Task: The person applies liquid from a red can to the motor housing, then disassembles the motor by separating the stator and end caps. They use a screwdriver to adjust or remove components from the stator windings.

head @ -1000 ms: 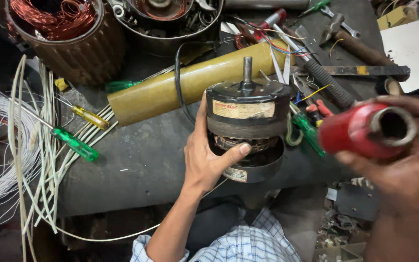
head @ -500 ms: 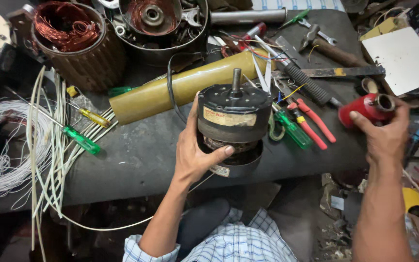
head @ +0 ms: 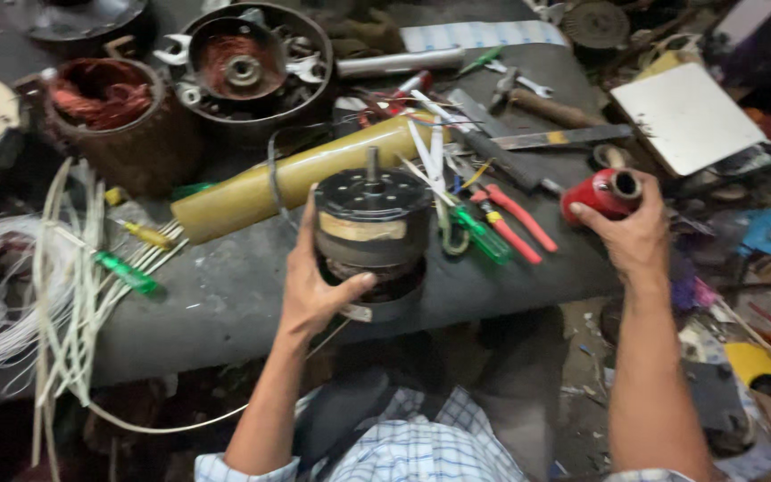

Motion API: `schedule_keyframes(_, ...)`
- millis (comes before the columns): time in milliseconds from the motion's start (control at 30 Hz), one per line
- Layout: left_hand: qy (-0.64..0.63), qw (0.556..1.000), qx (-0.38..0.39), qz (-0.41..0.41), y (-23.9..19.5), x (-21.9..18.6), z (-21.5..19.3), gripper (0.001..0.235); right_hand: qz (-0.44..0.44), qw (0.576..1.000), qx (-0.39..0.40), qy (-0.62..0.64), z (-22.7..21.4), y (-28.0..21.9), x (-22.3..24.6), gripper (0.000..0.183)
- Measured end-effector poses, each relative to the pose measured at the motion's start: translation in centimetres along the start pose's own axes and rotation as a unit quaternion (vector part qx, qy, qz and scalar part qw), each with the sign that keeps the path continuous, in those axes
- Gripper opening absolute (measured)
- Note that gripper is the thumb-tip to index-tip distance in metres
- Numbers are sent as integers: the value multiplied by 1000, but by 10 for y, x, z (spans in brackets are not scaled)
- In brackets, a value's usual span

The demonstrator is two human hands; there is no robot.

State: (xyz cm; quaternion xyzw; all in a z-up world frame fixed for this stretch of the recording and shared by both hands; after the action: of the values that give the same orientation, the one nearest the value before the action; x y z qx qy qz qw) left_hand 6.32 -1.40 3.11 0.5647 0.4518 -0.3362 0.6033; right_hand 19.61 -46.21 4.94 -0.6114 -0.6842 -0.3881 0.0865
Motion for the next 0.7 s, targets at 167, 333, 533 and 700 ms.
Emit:
schedule_keyframes(167,-10,1000,0,-3,-2,1,4,122,38,999,-35,1,-24,3,-18,69)
schedule_keyframes(333,-16,1000,3,-18,-3,-4,6,123,40,998,-45,8,-34,11,-21,71)
schedule_keyframes(533,7,1000,-6,-19,-8,-14,2,132,-17,994,-34,100,-25,10,-18,70)
schedule_keyframes(700,-3,1000,2,30,-16,-22,5,134,13,984,10,176,-17,-18,-14,66)
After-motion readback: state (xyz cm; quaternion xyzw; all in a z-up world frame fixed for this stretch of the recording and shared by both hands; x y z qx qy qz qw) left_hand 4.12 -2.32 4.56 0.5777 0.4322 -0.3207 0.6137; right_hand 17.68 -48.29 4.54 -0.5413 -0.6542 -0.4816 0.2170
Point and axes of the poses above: each hand's wrist, its own y-axis towards the middle knuckle, its own z-axis out of the palm, x = y × z, the point moved 9 cm from there along y, towards the middle knuckle, and after that the axes turned 1 degree about -y, right-handed, at the moved point
